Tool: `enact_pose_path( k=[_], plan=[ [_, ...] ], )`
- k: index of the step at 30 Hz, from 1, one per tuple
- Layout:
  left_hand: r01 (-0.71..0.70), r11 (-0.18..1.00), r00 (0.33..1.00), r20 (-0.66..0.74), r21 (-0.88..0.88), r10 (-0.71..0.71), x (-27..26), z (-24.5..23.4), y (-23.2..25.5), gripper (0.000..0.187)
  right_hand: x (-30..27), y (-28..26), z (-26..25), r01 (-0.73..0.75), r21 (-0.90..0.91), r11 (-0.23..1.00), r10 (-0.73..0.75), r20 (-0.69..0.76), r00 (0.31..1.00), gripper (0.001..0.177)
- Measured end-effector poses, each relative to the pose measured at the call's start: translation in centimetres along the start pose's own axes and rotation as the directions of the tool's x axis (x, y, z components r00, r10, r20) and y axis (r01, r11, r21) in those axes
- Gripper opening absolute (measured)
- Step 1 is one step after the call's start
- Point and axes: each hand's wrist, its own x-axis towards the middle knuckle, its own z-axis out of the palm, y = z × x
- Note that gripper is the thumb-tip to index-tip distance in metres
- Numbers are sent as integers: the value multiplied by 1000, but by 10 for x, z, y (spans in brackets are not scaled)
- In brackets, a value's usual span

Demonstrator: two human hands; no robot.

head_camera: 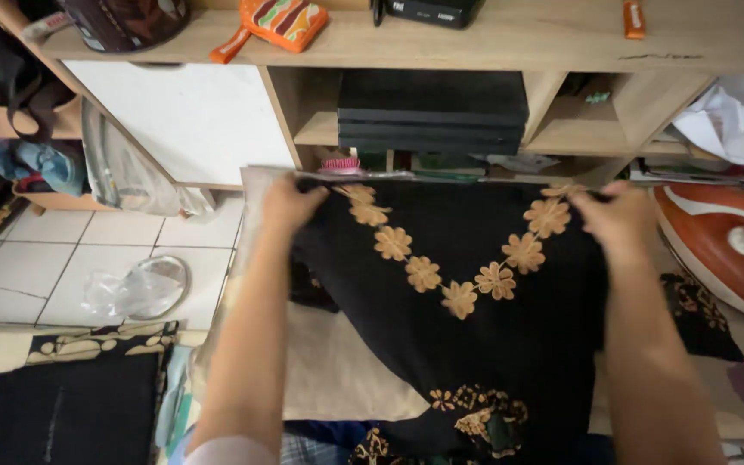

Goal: Ironing a black and gold decorated dress and a patterned skirt on an ironing board.

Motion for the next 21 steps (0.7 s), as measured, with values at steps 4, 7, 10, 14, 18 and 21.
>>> enact_pose_path(
  k=[4,7,10,14,18,21],
  plan=[
    [33,961,985,-171,273,14,-26,46,29,70,25,41,61,129,-246,961,-106,103,989,52],
    [-141,941,914,-325,309,243,-66,45,66,54,8,44,69,268,-335,903,-259,73,963,50],
    [-348,918,888,-247,191,389,-72,72,70,31,-7,22,72,253,-330,910,-249,56,967,42],
    [-413,910,908,-66,39,415,-55,99,73,26,0,15,78,256,-297,920,-239,91,967,42],
    [-265,964,963,57,-2,264,-32,118,66,20,15,14,81,337,-231,913,-301,175,937,36],
    [-168,986,981,101,5,167,-27,107,80,20,14,-3,75,285,-237,929,-227,244,943,28]
  ],
)
